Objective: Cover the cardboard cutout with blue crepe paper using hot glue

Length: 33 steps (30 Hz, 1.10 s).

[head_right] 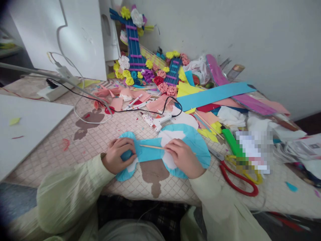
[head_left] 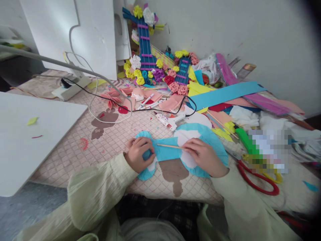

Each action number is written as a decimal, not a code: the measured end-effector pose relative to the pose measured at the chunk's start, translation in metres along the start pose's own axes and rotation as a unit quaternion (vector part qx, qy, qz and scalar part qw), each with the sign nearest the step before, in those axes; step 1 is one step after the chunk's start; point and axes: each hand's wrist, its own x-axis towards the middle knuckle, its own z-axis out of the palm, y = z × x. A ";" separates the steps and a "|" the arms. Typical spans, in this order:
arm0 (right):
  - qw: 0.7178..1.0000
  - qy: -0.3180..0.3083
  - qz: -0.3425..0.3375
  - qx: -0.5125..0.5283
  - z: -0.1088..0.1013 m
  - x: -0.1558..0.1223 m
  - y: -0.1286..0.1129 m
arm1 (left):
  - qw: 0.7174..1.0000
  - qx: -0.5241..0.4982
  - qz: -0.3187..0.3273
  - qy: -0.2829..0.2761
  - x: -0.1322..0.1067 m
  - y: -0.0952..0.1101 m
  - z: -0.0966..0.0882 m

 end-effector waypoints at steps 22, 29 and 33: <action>1.000 -0.017 -0.011 -0.004 -0.009 -0.013 -0.005 | 1.000 0.007 0.008 -0.001 0.002 0.000 -0.001; 1.000 -0.020 -0.009 -0.003 -0.006 -0.013 -0.006 | 1.000 -0.004 0.006 0.005 0.001 -0.001 0.000; 1.000 -0.018 0.005 -0.012 -0.010 -0.017 -0.004 | 1.000 -0.006 0.006 0.006 0.001 0.000 -0.001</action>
